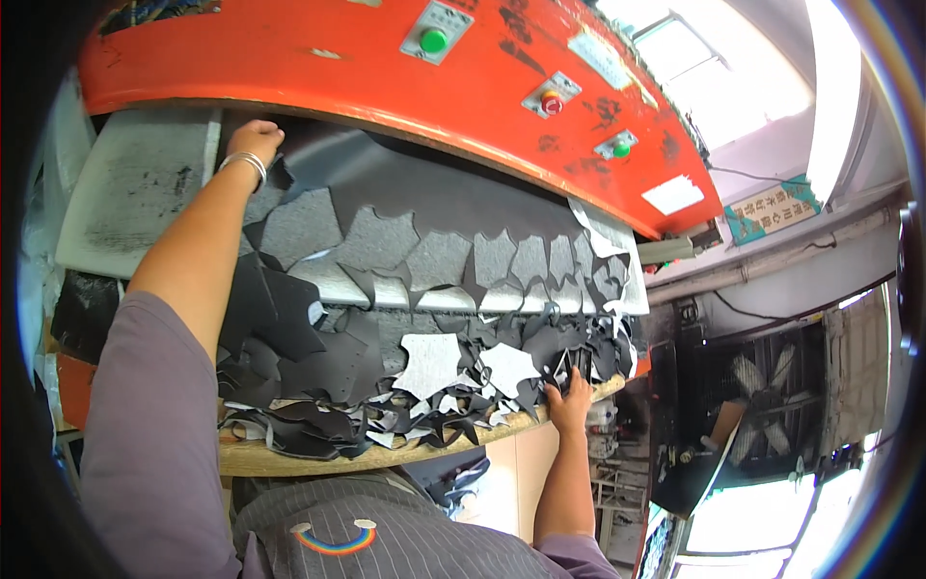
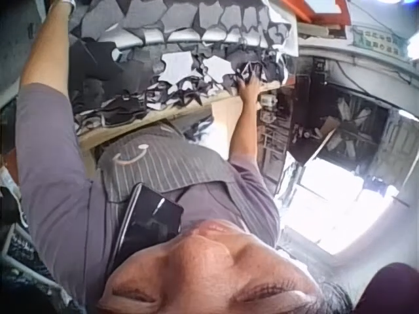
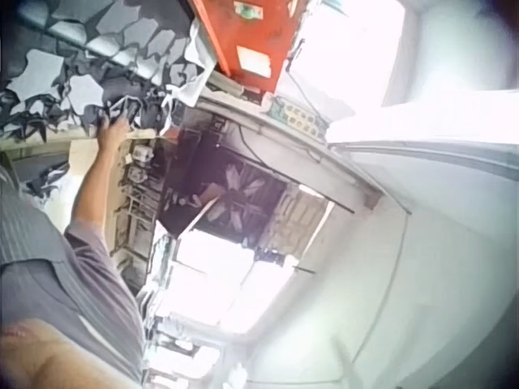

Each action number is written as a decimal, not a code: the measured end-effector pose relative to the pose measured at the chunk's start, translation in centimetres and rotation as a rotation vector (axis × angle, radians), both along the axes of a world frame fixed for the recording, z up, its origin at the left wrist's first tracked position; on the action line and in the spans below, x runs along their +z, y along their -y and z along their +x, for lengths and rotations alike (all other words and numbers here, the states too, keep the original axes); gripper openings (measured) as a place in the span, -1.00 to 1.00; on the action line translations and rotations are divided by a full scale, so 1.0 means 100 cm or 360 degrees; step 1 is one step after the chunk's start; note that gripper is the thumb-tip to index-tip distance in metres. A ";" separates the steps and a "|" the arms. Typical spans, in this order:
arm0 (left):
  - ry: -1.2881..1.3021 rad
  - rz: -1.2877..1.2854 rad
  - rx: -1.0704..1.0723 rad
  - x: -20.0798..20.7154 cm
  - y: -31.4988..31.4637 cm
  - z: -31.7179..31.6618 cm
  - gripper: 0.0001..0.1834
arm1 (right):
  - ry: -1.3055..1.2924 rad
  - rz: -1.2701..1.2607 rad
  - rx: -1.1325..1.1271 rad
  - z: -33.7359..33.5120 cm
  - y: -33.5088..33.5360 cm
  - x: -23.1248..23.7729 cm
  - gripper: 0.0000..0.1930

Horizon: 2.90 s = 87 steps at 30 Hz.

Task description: Cutting shoe parts from a sheet of material using a metal die and a hydraulic clicker press.

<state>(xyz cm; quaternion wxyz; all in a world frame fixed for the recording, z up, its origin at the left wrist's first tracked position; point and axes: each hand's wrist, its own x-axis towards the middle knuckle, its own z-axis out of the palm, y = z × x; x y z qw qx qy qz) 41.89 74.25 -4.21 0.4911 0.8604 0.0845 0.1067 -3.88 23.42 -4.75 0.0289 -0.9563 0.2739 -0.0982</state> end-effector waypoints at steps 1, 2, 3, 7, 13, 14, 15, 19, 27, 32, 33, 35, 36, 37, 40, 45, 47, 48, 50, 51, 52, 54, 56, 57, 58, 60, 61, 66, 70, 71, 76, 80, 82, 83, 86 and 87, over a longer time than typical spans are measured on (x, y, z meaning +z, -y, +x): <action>-0.0007 -0.0063 -0.0020 0.000 0.006 0.007 -0.70 | 0.0112 -0.0059 0.0101 0.000 0.008 -0.011 -0.24; -0.0077 -0.0003 0.0018 0.005 0.010 0.008 -0.75 | 0.0101 -0.0016 0.0079 0.003 0.008 -0.013 -0.24; -0.0053 0.0202 -0.0021 -0.007 0.009 0.019 -0.78 | 0.0093 0.0026 0.0058 0.006 0.008 -0.013 -0.24; -0.0007 0.1122 0.0196 0.007 0.031 0.024 -0.80 | 0.0077 0.0009 0.0067 0.010 0.012 -0.014 -0.24; -0.0108 0.1262 0.0194 0.010 0.017 0.022 -0.77 | 0.0079 -0.0256 0.0174 0.052 -0.018 0.018 -0.30; -0.0062 0.1229 0.0101 0.006 0.017 0.020 -0.74 | 0.0145 -0.0149 0.0292 0.058 -0.026 0.030 -0.32; -0.0021 0.1166 0.0091 0.001 0.013 0.012 -0.66 | 0.0181 0.0018 0.0479 0.063 -0.023 0.030 -0.30; 0.0570 0.0886 -0.0228 0.023 0.009 -0.052 -0.56 | -0.0427 0.0370 0.0729 0.093 -0.049 0.045 -0.09; 0.0066 0.0855 -0.0527 0.033 -0.004 -0.252 -0.10 | -0.0745 0.0194 0.0695 0.081 -0.070 0.067 -0.08; -0.0012 0.0949 -0.0557 0.037 -0.010 -0.271 0.04 | -0.0572 0.0448 0.0253 0.055 -0.052 0.059 -0.32; -0.0016 0.0985 -0.0537 0.041 -0.010 -0.269 -0.02 | -0.0594 0.0468 0.0266 0.050 -0.042 0.053 -0.38; 0.0023 0.0943 -0.0484 0.039 -0.014 -0.268 -0.17 | -0.0570 0.0668 0.0281 0.045 -0.038 0.047 -0.43; 0.0044 0.0940 -0.0494 0.039 -0.014 -0.268 -0.17 | -0.0583 0.0663 0.0277 0.040 -0.038 0.046 -0.39; 0.0013 0.0865 -0.0517 0.040 -0.015 -0.270 -0.29 | -0.0602 0.0661 0.0280 0.040 -0.047 0.053 -0.34; -0.0024 0.0795 -0.0542 0.037 -0.019 -0.271 -0.50 | -0.0688 0.0517 0.0318 0.038 -0.057 0.057 -0.18; -0.0079 0.0700 -0.0584 0.044 -0.019 -0.275 -0.65 | -0.0692 0.0546 0.0209 0.028 -0.058 0.059 -0.17; -0.0076 0.0670 -0.0589 0.043 -0.024 -0.275 -0.66 | -0.0606 0.0640 0.0196 0.023 -0.050 0.047 -0.21; -0.0081 0.0638 -0.0592 0.042 -0.025 -0.276 -0.66 | -0.0604 0.0635 0.0193 0.021 -0.047 0.043 -0.21; -0.0202 0.0633 -0.0536 0.053 -0.023 -0.279 -0.66 | -0.0512 0.0619 0.0267 0.017 -0.046 0.036 -0.32; -0.0326 0.0629 -0.0482 0.057 -0.021 -0.280 -0.66 | -0.0511 0.0615 0.0266 0.012 -0.048 0.035 -0.32; -0.0325 0.0627 -0.0473 0.055 -0.022 -0.280 -0.66 | -0.0446 0.0538 0.0317 0.007 -0.053 0.034 -0.37; -0.0467 0.0473 -0.0545 0.047 -0.024 -0.278 -0.65 | -0.0358 0.0546 0.0328 0.000 -0.063 0.037 -0.48; -0.0515 0.0522 -0.0556 0.058 -0.004 -0.279 -0.64 | -0.0316 0.0543 0.0313 -0.003 -0.062 0.037 -0.48; -0.0566 0.0578 -0.0554 0.061 0.005 -0.279 -0.64 | -0.0276 0.0546 0.0311 -0.004 -0.061 0.036 -0.48; -0.0523 0.0603 -0.0507 0.054 0.006 -0.280 -0.64 | -0.0275 0.0561 0.0361 -0.001 -0.062 0.038 -0.48; -0.0506 0.0541 -0.0457 0.053 0.009 -0.282 -0.65 | -0.0294 0.0487 0.0351 0.001 -0.072 0.040 -0.46; -0.0496 0.0479 -0.0407 0.051 0.011 -0.282 -0.66 | -0.0296 0.0435 0.0313 0.001 -0.077 0.040 -0.45; -0.0481 0.0393 -0.0345 0.048 0.025 -0.284 -0.50 | -0.0510 0.0344 0.0099 0.003 -0.083 0.051 -0.31; -0.0110 0.0202 -0.0454 0.083 0.018 -0.282 -0.28 | -0.0615 0.0362 0.0112 0.013 -0.079 0.055 -0.22; -0.0040 0.0144 -0.0462 0.097 0.019 -0.281 -0.31 | -0.0622 0.0412 0.0118 0.018 -0.075 0.056 -0.20; -0.0649 -0.0987 -0.0760 0.110 0.019 -0.292 -0.57 | -0.0621 0.0669 0.0083 0.009 -0.048 0.048 -0.18; -0.0904 -0.0029 -0.0915 0.067 0.022 -0.304 -0.39 | -0.0436 0.0683 0.0246 0.002 -0.040 0.044 -0.29; -0.0732 0.0450 -0.0787 0.044 0.023 -0.313 -0.25 | -0.0472 0.0685 0.0264 0.004 -0.036 0.051 -0.36; -0.0568 0.0624 -0.0731 0.036 0.025 -0.319 -0.21 | -0.0510 0.0688 0.0246 0.000 -0.035 0.056 -0.42; -0.0739 0.0583 -0.0700 0.044 0.039 -0.317 -0.18 | -0.0181 0.0565 0.0362 -0.005 -0.026 0.068 -0.67; -0.0747 0.0581 -0.0686 0.043 0.043 -0.321 -0.18 | -0.0097 0.0515 0.0450 -0.010 -0.023 0.074 -0.69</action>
